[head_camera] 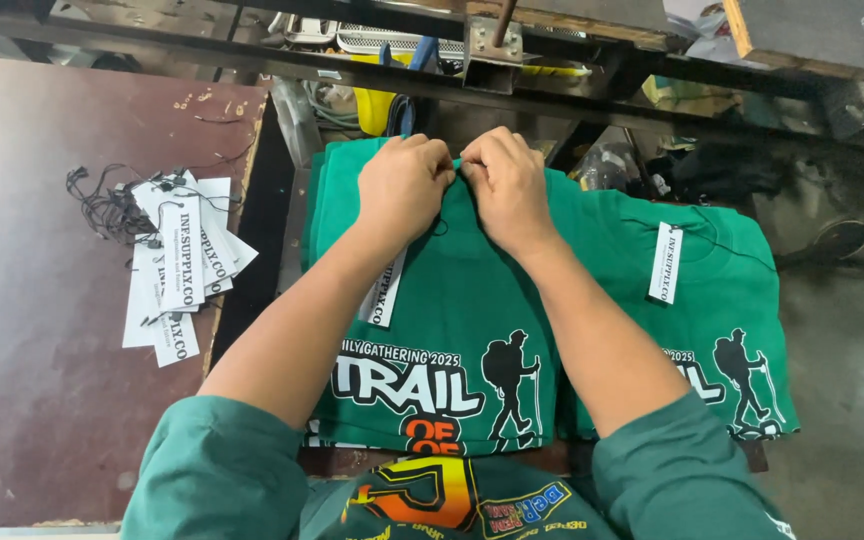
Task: The person attaches white tags to the necks of green t-shirts using a black string. They pick up a tag, thread the string through the shirt's collar, and secure it, repeating this process for multiple shirts on a table.
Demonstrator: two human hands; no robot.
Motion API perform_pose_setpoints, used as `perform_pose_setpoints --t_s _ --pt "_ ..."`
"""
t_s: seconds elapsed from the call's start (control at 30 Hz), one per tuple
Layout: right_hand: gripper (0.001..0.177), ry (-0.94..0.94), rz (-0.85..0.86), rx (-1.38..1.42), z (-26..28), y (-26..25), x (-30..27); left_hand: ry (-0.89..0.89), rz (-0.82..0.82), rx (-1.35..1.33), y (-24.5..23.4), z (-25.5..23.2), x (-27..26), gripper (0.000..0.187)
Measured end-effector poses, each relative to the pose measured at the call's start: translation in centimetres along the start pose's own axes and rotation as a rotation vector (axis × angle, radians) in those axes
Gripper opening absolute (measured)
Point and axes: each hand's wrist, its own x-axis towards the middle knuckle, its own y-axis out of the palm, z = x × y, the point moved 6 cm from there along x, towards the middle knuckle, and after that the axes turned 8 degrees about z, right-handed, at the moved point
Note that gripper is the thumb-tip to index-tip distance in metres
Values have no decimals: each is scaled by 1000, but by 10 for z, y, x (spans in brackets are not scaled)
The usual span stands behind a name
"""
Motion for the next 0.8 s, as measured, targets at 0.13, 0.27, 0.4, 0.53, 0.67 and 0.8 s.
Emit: perform_pose_setpoints --t_s 0.13,0.27,0.4,0.53,0.67,0.8 --pt "10 3 -30 56 -2 1 -5 32 -8 88 3 -2 -2 15" --pt "11 75 -110 87 -9 -7 -8 25 -35 89 4 0 -2 16" --pt "18 294 100 -80 -2 -13 -12 -22 -6 40 7 6 -3 14" --pt "16 421 184 -96 -13 9 -15 -67 35 -9 10 11 2 13" --pt "9 415 125 -68 -9 12 -17 -236 148 -147 12 24 4 8" --pt "10 435 59 -27 -16 15 -23 -270 202 -181 3 14 4 7"
